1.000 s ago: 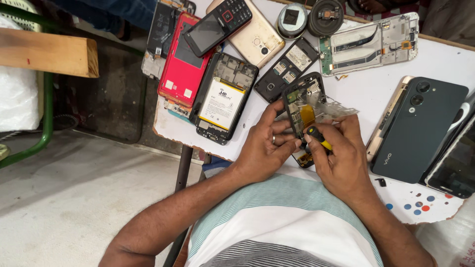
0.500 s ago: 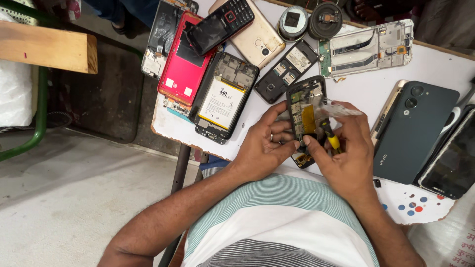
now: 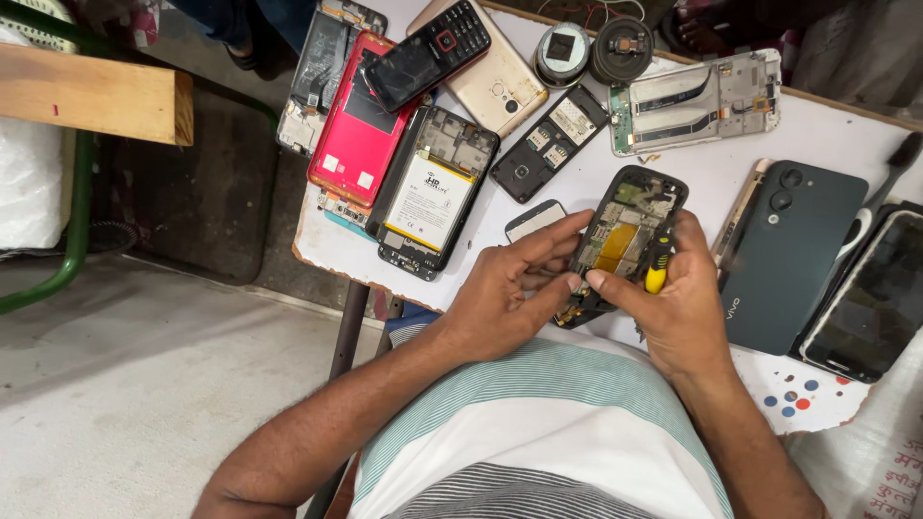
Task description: The person uses a yellow-handled screwdriver to remove screws from a disassembled smartphone chassis. They repeatedly loosen and remove screws from the internal frame while holding the device steady with the other hand. The workspace contains multiple other disassembled phones and parts.
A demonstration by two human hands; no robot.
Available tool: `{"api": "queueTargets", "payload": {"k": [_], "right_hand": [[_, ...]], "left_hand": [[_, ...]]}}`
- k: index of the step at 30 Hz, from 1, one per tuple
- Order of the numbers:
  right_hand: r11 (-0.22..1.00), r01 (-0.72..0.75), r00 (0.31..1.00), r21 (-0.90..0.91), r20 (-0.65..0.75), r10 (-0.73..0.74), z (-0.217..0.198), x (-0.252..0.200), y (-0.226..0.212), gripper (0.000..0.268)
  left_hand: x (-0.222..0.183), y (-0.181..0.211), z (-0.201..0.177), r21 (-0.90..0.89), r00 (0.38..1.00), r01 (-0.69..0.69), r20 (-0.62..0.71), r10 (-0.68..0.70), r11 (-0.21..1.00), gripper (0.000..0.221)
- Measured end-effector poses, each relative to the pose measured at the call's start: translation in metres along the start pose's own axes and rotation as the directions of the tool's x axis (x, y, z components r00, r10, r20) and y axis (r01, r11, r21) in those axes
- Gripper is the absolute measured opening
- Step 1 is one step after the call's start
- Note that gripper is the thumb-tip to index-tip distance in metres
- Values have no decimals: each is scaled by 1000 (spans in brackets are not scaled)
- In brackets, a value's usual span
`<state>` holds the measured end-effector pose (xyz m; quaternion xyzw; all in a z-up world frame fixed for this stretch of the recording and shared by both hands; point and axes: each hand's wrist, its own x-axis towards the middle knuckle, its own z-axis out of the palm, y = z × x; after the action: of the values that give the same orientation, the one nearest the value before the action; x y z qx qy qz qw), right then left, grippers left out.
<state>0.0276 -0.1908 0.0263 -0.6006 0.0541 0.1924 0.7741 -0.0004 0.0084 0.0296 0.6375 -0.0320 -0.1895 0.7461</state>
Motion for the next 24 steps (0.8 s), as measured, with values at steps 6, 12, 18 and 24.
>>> {"api": "queueTargets", "payload": {"k": [6, 12, 18, 24], "right_hand": [[998, -56, 998, -21, -38, 56, -3, -1, 7, 51], [1000, -19, 999, 4, -30, 19, -2, -4, 7, 49], [986, -7, 1000, -166, 14, 9, -3, -4, 9, 39], [984, 26, 999, -177, -28, -31, 2, -5, 10, 46]], "left_hand": [[1, 7, 4, -41, 999, 44, -8, -44, 998, 72], [3, 11, 8, 27, 999, 34, -27, -33, 999, 70], [0, 8, 11, 77, 997, 38, -65, -33, 996, 69], [2, 1, 13, -7, 996, 49, -80, -49, 999, 68]]}}
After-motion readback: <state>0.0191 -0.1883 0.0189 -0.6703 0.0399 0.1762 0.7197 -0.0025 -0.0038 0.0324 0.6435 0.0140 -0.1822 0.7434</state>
